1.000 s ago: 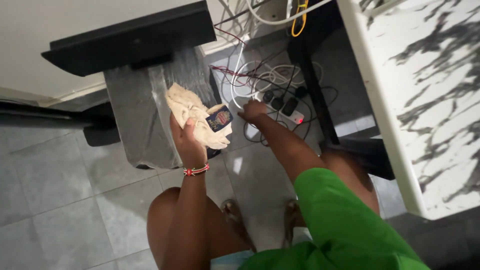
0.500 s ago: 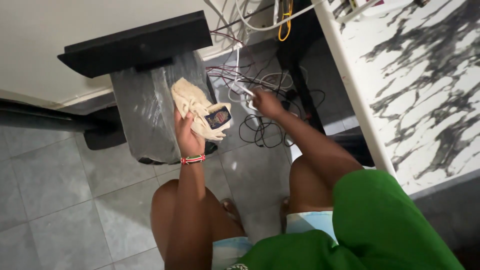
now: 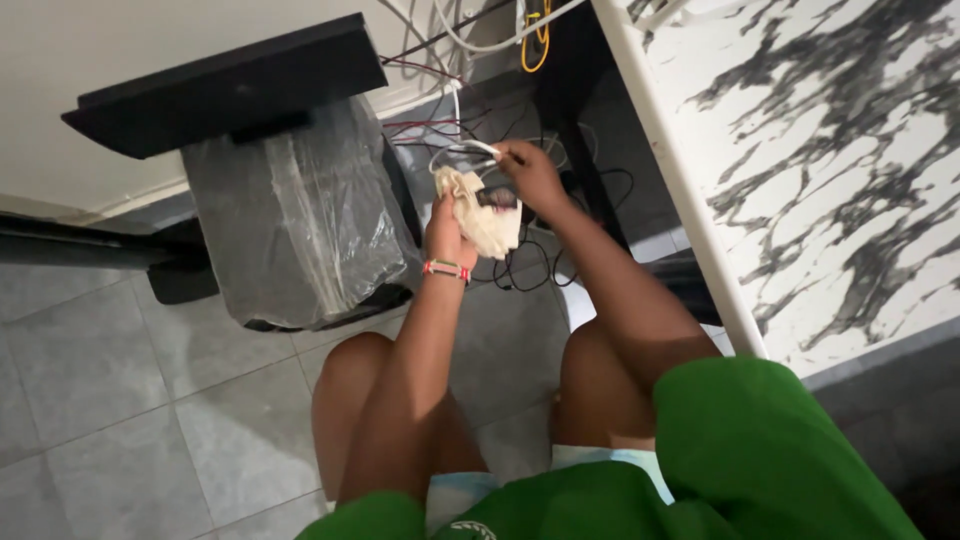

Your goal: Organizing and plugging in various cables and power strips under a desk.

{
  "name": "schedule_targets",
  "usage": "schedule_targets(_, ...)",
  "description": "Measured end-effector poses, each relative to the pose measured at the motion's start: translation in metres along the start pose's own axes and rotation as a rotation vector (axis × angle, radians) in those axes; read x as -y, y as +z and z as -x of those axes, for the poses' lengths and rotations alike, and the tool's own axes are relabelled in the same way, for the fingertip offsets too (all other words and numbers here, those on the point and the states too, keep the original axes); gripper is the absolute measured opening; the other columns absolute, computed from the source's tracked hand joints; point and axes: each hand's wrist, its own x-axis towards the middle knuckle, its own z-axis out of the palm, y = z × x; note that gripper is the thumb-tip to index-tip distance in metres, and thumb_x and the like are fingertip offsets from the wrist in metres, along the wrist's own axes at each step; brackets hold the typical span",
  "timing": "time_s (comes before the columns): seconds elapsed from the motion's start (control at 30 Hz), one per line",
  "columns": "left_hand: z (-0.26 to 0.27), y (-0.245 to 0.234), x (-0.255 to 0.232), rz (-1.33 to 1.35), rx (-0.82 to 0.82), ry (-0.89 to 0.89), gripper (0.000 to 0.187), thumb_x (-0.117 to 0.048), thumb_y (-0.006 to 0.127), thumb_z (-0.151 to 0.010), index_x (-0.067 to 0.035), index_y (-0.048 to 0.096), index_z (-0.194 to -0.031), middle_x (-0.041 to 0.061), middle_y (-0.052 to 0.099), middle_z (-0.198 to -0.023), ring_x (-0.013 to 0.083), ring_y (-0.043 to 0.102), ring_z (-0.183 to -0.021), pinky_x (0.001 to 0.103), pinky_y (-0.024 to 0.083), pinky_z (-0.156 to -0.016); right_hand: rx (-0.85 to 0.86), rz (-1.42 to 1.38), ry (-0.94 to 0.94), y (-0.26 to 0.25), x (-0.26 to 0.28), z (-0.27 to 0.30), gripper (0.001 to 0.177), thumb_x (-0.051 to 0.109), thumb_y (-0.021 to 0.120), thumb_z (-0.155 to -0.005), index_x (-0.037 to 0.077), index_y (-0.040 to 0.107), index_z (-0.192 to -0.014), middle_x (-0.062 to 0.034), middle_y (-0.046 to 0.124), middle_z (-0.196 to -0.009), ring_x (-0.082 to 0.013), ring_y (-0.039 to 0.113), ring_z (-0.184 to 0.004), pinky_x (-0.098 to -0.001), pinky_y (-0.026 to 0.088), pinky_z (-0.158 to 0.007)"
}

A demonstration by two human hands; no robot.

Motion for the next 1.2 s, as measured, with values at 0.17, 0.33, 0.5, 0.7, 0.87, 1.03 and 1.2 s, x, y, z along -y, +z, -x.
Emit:
schedule_targets(0.17, -0.062, 0.001, 0.012, 0.216, 0.173, -0.079, 0.042, -0.038, 0.053, -0.102, -0.010, 0.063, -0.132, 0.009, 0.068, -0.128, 0.0314, 0.065, -0.117, 0.050, 0.054, -0.101, -0.002, 0.177, 0.002, -0.006, 0.007, 0.006, 0.010, 0.004, 0.063, -0.093, 0.001, 0.071, -0.099, -0.0021, 0.067, -0.088, -0.0108, 0.064, -0.084, -0.0277, 0.051, -0.076)
schedule_targets(0.33, -0.124, -0.021, 0.013, 0.148, 0.342, -0.086, 0.035, -0.039, 0.060, -0.107, -0.011, 0.068, -0.125, 0.016, 0.074, -0.113, 0.0340, 0.069, -0.094, 0.049, 0.055, -0.082, 0.114, 0.095, 0.139, -0.010, -0.002, 0.013, 0.015, 0.006, 0.063, -0.095, -0.002, 0.062, -0.082, -0.0047, 0.061, -0.078, -0.0122, 0.064, -0.070, -0.0303, 0.051, -0.065)
schedule_targets(0.5, -0.148, -0.025, 0.016, 0.056, 0.087, -0.209, 0.038, -0.036, 0.057, -0.095, -0.011, 0.068, -0.122, 0.013, 0.074, -0.107, 0.0330, 0.071, -0.090, 0.051, 0.059, -0.083, 0.068, 0.130, 0.156, -0.005, 0.011, 0.015, 0.005, 0.009, 0.071, -0.090, 0.005, 0.072, -0.089, 0.0004, 0.068, -0.076, -0.0077, 0.061, -0.064, -0.0260, 0.049, -0.060)
schedule_targets(0.7, -0.104, 0.005, -0.001, -0.020, 0.211, -0.340, 0.044, -0.029, 0.061, -0.089, -0.004, 0.062, -0.125, 0.018, 0.073, -0.111, 0.0360, 0.073, -0.091, 0.052, 0.061, -0.082, -0.017, 0.127, 0.232, 0.001, -0.017, 0.014, 0.005, 0.006, 0.072, -0.090, 0.002, 0.072, -0.088, -0.0035, 0.070, -0.076, -0.0093, 0.063, -0.067, -0.0284, 0.050, -0.062)
schedule_targets(0.87, -0.096, 0.003, 0.007, -0.181, 0.167, -0.141, 0.041, -0.014, 0.071, -0.090, -0.002, 0.061, -0.128, 0.018, 0.071, -0.110, 0.0325, 0.072, -0.092, 0.046, 0.061, -0.079, -0.102, 0.150, 0.145, 0.004, -0.017, 0.013, 0.019, -0.003, 0.064, -0.084, 0.008, 0.075, -0.095, 0.0004, 0.075, -0.088, -0.0086, 0.069, -0.080, -0.0255, 0.054, -0.072)
schedule_targets(1.03, -0.098, -0.010, 0.000, -0.122, 0.148, -0.165, 0.042, -0.012, 0.072, -0.088, 0.004, 0.062, -0.125, 0.018, 0.074, -0.108, 0.0310, 0.074, -0.090, 0.043, 0.062, -0.079, -0.009, -0.425, 0.196, 0.007, -0.035, -0.004, 0.011, 0.000, 0.065, -0.089, 0.009, 0.069, -0.096, -0.0030, 0.072, -0.093, -0.0147, 0.069, -0.088, -0.0295, 0.055, -0.082)
schedule_targets(1.2, -0.073, 0.001, -0.017, -0.625, 0.102, 0.011, 0.033, -0.009, 0.075, -0.081, 0.000, 0.071, -0.113, 0.007, 0.074, -0.095, 0.0185, 0.071, -0.078, 0.034, 0.058, -0.069, 0.003, 0.024, 0.068, 0.015, -0.058, -0.024, 0.031, 0.031, 0.059, -0.098, 0.004, 0.072, -0.091, -0.0084, 0.073, -0.091, -0.0155, 0.068, -0.084, -0.0330, 0.052, -0.078)
